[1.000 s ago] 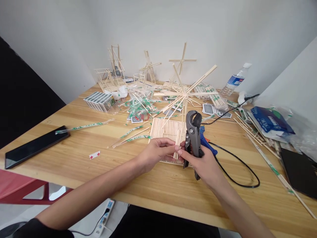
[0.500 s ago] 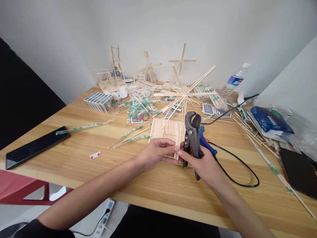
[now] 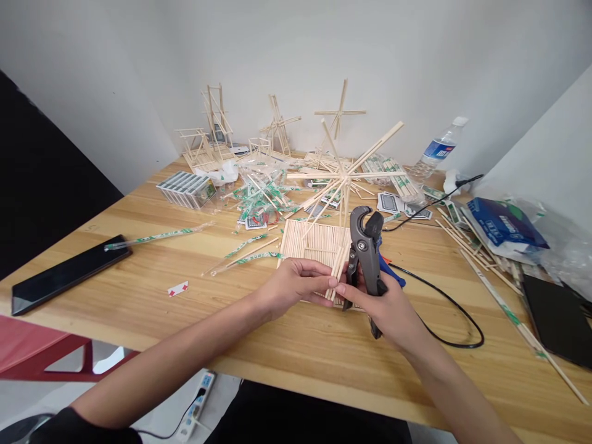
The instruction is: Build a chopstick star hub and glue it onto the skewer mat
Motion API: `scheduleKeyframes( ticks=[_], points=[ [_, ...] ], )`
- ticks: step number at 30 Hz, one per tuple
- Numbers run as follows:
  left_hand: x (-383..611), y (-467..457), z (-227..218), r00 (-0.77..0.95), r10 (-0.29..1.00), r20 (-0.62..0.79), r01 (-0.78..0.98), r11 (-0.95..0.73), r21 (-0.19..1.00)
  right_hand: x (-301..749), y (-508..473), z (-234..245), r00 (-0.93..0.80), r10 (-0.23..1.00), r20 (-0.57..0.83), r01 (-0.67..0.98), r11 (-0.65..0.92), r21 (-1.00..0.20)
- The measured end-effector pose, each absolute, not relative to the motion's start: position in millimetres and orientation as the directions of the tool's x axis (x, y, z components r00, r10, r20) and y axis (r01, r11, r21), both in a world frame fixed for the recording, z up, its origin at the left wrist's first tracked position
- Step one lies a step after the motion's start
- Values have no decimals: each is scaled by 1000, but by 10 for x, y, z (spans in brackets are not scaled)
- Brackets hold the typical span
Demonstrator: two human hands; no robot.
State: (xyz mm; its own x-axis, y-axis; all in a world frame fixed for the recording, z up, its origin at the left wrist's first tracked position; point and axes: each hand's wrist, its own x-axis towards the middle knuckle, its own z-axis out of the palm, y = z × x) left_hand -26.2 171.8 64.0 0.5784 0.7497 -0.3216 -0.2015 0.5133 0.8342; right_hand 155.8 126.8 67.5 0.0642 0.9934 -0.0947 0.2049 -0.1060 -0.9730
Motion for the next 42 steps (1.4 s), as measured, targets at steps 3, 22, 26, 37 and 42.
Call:
scheduleKeyframes(
  ticks=[3,22,26,37,42],
  points=[
    [-268,1722,646,582,748,-320,-201,514,834,1562,1258,701,57,994,-98,241,-109,-964],
    [-272,1732,652,558,775,-296,-181,462,868,1603,1202,719,7,994,-113,290,-110,-951],
    [-270,1741,643,517,817,-256,-180,396,900,1697,1118,749,27,990,-136,427,-134,-894],
    [-284,1745,639,528,804,-273,-77,365,928,1912,892,892,-38,990,-137,756,-62,-652],
    [-290,1733,647,586,759,-282,-23,363,932,1934,888,915,-30,986,-166,784,-80,-615]
  ],
)
